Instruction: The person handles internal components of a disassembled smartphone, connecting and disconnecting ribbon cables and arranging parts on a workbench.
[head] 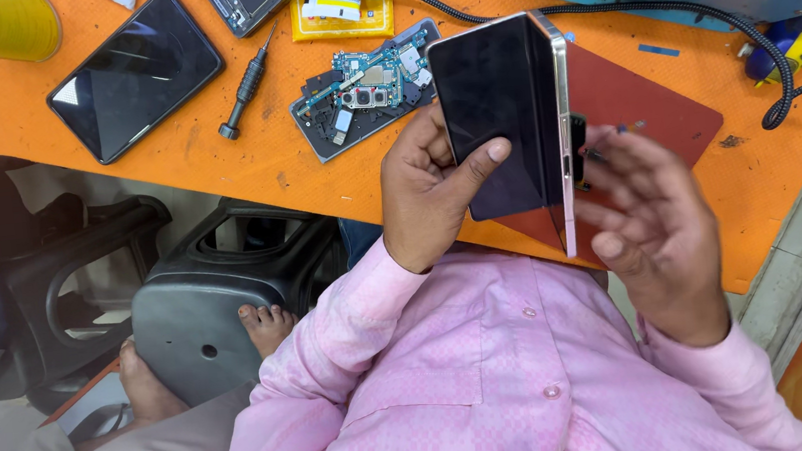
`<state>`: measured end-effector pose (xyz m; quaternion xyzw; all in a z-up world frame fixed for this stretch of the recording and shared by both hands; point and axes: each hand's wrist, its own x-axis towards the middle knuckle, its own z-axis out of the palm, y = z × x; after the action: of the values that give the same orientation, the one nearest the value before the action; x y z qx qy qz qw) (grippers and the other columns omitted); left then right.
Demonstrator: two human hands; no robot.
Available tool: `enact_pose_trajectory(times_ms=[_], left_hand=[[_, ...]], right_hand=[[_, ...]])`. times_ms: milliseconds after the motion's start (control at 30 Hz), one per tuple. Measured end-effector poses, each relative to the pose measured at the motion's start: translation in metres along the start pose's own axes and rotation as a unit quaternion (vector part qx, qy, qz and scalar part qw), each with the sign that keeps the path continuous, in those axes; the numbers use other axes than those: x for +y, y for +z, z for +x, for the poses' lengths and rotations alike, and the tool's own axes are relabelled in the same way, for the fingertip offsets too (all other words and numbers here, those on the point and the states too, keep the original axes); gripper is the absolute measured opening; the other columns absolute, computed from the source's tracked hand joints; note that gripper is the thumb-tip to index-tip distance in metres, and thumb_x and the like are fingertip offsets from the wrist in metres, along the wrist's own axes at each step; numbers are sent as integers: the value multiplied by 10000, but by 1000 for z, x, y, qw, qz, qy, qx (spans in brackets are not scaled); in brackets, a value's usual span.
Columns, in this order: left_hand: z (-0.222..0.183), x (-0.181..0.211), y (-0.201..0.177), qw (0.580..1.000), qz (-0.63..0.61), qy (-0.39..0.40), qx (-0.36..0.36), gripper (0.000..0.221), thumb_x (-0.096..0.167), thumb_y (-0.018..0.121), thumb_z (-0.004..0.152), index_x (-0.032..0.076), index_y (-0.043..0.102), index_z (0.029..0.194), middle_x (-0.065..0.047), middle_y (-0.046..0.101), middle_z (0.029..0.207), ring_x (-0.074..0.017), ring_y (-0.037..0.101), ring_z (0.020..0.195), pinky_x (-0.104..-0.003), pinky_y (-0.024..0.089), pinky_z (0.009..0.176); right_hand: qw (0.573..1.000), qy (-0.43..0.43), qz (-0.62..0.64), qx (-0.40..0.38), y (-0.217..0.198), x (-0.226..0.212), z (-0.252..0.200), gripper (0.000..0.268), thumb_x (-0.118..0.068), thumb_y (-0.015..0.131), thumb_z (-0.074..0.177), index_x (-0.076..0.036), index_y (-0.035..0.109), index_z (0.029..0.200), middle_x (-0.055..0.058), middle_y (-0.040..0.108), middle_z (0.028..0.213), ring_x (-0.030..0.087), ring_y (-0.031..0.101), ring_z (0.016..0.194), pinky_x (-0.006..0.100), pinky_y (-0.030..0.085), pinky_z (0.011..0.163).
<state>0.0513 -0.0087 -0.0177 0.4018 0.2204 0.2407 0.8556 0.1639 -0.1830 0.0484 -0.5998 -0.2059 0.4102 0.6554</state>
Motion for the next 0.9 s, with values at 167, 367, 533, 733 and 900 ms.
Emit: enact_pose_trajectory(times_ms=[167,367,533,733,900], left_hand=[[-4,0,6,999,15,-27,-11,320,-10,704,1017,-32,578,1310,-99,737,1163,-113,702,1053,-267,580,959],[-9,16,2,991,122,-41,-37,274,38,661,1054,-51,612,1308,-84,748,1120,-83,688,1016,-242,574,911],[-9,26,-5,982,175,-38,-67,327,109,593,1091,-34,592,1385,-51,757,1174,-48,681,1069,-225,560,939],[-11,31,4,965,259,-16,-34,300,111,614,1072,-21,628,1341,-98,792,1137,-60,707,1028,-229,568,887],[-14,34,11,959,283,25,-16,296,116,620,1070,-6,616,1339,-134,776,1175,-144,763,1088,-265,602,905]], right_hand=[[979,100,137,-116,-15,25,10,901,-379,858,898,45,373,1527,164,523,1502,290,559,1402,522,519,1163],[974,127,153,-106,-22,34,12,876,-342,899,829,57,475,1484,164,618,1430,299,618,1323,534,524,1114],[973,148,152,-87,-22,39,13,811,-318,888,832,70,526,1445,182,628,1424,311,639,1301,539,537,1096],[981,134,122,-68,-9,32,14,717,-273,857,867,72,536,1406,166,651,1366,274,659,1245,514,552,1093],[989,121,81,-26,-2,31,13,571,-138,818,886,90,556,1338,160,658,1281,258,680,1156,476,591,1047]])
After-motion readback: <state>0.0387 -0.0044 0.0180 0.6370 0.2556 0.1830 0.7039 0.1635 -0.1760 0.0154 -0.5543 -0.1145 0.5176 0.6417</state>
